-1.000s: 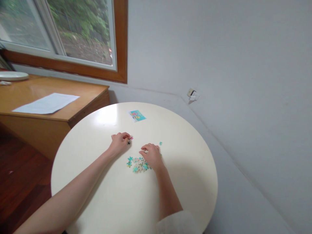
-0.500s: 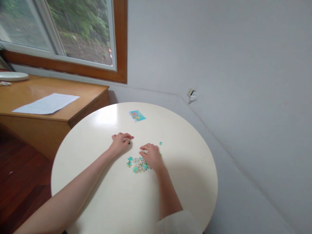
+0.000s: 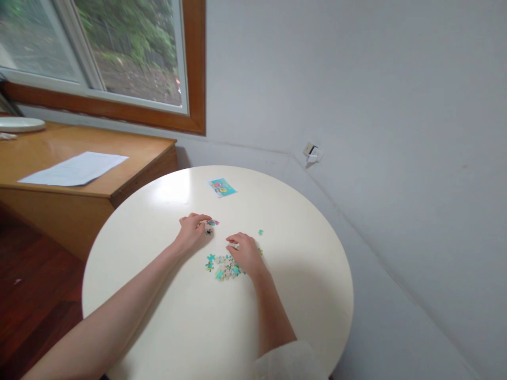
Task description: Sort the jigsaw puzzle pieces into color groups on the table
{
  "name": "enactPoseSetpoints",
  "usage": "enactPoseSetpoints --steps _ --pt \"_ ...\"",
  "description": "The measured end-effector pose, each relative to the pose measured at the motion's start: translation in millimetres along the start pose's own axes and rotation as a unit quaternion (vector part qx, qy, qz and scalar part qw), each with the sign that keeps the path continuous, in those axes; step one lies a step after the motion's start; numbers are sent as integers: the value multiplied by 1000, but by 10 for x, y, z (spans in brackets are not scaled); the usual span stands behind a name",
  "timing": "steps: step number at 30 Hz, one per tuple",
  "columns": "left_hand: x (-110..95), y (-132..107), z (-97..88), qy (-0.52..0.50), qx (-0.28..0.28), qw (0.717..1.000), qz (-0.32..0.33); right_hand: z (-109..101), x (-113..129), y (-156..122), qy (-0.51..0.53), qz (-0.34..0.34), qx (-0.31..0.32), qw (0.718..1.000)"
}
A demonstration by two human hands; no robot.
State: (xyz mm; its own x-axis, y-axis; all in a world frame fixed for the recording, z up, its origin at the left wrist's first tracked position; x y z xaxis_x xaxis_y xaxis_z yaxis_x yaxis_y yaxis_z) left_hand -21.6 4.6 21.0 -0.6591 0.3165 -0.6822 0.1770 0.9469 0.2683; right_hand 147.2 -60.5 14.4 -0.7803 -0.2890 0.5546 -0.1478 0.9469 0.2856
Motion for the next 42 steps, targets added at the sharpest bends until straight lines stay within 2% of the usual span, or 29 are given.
enactPoseSetpoints --steps 4,10,17,23,33,42 --pt "-3 -8 66 33 52 998 4 4 0 0 -5 3 3 1000" --pt "-46 -28 60 108 70 991 39 0 4 -5 -2 5 3 1000" --pt "-10 -34 81 141 55 988 18 -11 12 -5 -5 6 5 1000" --pt "15 -27 63 127 40 991 -2 -18 28 -6 -6 4 8 1000" --pt "1 -44 63 163 46 986 0 -21 33 -4 -10 9 12 1000" --pt "12 -46 62 152 38 988 -7 -7 18 -6 -12 5 11 1000"
Point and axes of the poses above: each hand's wrist, its own y-axis towards the middle knuckle, its own z-axis out of the palm, x = y × z, the point moved 3 cm from there along y, towards the middle knuckle, and after that the axes turned 4 degrees about -y, right-handed, at the moved point
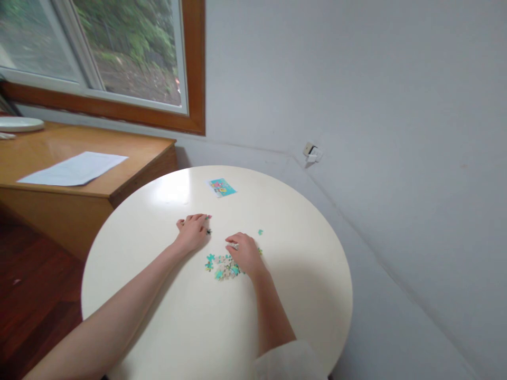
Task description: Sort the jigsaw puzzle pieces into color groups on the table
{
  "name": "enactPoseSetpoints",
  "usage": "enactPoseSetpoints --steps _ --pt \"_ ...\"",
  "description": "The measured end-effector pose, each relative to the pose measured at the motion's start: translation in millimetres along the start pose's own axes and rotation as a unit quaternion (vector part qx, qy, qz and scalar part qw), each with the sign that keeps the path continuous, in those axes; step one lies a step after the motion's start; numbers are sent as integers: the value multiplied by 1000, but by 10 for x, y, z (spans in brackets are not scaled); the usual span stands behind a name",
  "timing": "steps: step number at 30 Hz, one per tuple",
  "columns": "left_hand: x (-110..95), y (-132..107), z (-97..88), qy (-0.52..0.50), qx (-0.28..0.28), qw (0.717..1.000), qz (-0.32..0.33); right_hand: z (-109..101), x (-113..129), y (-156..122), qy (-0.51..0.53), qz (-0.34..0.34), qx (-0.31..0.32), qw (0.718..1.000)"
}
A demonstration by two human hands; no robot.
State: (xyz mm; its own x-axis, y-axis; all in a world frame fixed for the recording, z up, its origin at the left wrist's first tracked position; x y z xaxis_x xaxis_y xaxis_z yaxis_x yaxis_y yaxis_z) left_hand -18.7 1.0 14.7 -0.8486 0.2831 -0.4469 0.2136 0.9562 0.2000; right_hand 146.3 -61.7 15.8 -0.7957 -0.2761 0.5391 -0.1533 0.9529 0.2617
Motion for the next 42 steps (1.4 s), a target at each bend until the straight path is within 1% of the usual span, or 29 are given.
enactPoseSetpoints --steps 16,21,24,26,29,31,42 --pt "26 9 28 13 -7 1000 5 -3 -2 0 0 -2 -2 1000" --pt "23 11 -14 6 -33 999 -7 -5 7 -3 7 0 -2 1000" --pt "4 16 -41 -18 -49 999 7 -4 4 0 11 0 -7 1000" --pt "-18 17 -39 -35 -39 998 30 -3 1 2 17 0 -12 1000" --pt "-51 9 -4 -38 3 997 65 -2 -2 5 26 2 -22 999" --pt "-60 -1 21 -29 21 997 74 0 -5 7 33 6 -31 999" --pt "-49 -26 17 19 -14 999 39 0 -59 21 49 19 -72 996"
Point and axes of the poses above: each hand's wrist, its own y-axis towards the middle knuckle, its own z-axis out of the palm, x = y × z, the point moved 3 cm from there along y, towards the middle knuckle, and after that the axes turned 4 degrees about -y, right-handed, at the moved point
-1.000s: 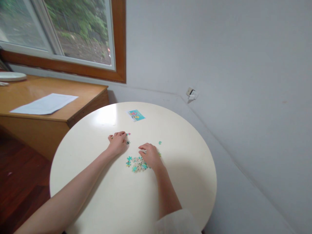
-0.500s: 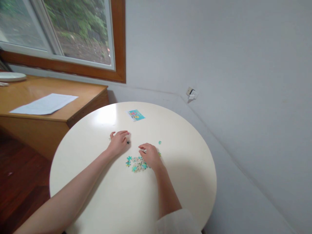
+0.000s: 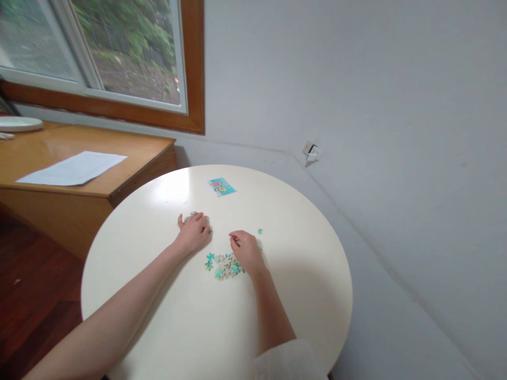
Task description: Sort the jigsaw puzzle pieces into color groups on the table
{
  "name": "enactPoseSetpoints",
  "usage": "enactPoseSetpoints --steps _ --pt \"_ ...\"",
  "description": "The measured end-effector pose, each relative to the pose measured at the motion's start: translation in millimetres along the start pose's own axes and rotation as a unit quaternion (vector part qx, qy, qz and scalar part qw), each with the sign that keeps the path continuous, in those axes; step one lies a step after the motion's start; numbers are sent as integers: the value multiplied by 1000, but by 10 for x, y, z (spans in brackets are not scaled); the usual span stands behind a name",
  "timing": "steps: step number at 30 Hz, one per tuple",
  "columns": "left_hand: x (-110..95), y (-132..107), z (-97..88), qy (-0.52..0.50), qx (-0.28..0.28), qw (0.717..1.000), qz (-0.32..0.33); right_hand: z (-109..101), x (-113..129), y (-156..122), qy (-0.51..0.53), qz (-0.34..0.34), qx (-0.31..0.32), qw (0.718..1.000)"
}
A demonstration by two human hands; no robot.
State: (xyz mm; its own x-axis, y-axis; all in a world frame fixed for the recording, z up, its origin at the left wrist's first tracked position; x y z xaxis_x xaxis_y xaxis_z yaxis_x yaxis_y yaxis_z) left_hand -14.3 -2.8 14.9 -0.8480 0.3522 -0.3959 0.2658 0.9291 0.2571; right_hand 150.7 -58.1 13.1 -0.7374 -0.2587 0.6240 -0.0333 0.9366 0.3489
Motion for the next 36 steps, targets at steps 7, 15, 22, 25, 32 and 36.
enactPoseSetpoints --steps 7,15,22,25,32,36 --pt "47 25 18 -44 -30 999 -6 -11 -25 3 4 26 -2 1000" --pt "-138 3 -39 -214 15 974 73 -1 -55 2 120 103 -38 987" --pt "-230 -75 6 -241 45 965 94 24 -53 6 228 125 -70 963" --pt "-239 -77 28 -232 52 966 100 50 -44 11 261 123 -62 956" --pt "-239 -56 20 -234 56 967 82 78 -47 24 295 114 -57 947" --pt "-245 -49 0 -241 54 966 80 87 -60 24 302 113 -57 945"
Point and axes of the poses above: each hand's wrist, its own y-axis towards the middle knuckle, its own z-axis out of the palm, x = y × z, the point moved 3 cm from there along y, towards the middle knuckle, and after that the axes turned 4 degrees about -y, right-handed, at the moved point
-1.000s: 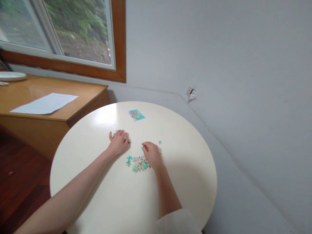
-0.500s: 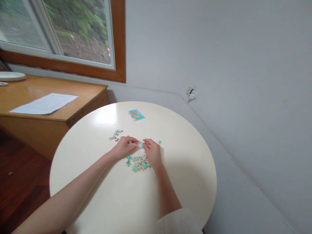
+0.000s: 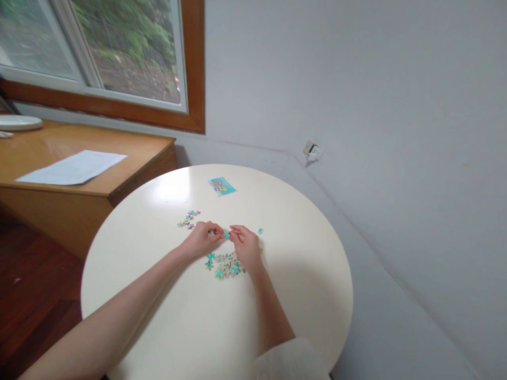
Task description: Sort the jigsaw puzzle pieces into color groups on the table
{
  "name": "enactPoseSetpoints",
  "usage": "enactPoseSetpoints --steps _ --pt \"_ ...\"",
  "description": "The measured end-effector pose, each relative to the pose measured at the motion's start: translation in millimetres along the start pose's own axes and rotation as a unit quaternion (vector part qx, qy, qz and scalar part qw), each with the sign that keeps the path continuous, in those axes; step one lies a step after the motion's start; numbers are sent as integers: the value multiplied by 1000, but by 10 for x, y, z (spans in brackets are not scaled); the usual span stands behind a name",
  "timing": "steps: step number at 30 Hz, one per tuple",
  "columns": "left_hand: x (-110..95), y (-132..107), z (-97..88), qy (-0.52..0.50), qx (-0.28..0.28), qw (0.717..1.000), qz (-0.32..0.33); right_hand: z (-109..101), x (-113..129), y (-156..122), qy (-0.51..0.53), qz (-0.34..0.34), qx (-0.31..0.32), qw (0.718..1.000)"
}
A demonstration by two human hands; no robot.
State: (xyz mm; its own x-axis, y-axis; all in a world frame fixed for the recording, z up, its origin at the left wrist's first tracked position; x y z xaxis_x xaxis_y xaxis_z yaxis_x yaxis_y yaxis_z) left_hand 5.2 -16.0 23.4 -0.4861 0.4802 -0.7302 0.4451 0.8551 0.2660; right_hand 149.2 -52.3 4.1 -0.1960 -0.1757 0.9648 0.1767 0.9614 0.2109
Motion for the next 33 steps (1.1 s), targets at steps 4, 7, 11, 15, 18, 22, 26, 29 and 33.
enactPoseSetpoints --steps 4,7,11,15,18,22,26,29,33 --pt "9 4 2 -9 -4 1000 -1 7 15 -5 -25 -15 -2 1000" --pt "20 6 10 -10 0 1000 -3 29 52 -14 -74 -36 3 997" --pt "23 3 2 -6 1 1000 -2 -38 82 0 -127 -60 -11 990" --pt "28 2 -20 -7 -11 1000 -16 -367 15 61 -188 -49 -138 971" --pt "28 1 -29 -8 -10 1000 -20 -588 -98 90 -213 0 -202 956" --pt "30 -1 -37 4 -15 1000 -17 -621 -184 89 -260 13 -183 948" --pt "41 4 -38 11 -18 1000 -14 -575 -201 70 -310 15 -155 938" --pt "48 6 -38 17 -21 1000 -14 -598 -199 62 -368 20 -162 915" --pt "51 4 -36 28 -21 999 -17 -625 -182 61 -424 21 -174 888"
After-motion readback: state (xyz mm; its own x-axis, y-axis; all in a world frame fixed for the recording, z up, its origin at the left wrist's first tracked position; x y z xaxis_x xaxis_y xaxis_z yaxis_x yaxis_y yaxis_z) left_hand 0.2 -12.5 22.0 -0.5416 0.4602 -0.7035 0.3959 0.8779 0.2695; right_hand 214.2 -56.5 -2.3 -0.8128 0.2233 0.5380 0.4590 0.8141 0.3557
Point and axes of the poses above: each hand's wrist, its own y-axis towards the middle knuckle, its own z-axis out of the palm, x = y × z, the point moved 3 cm from there along y, towards the middle knuckle, and after that the axes turned 4 degrees about -y, right-handed, at the moved point
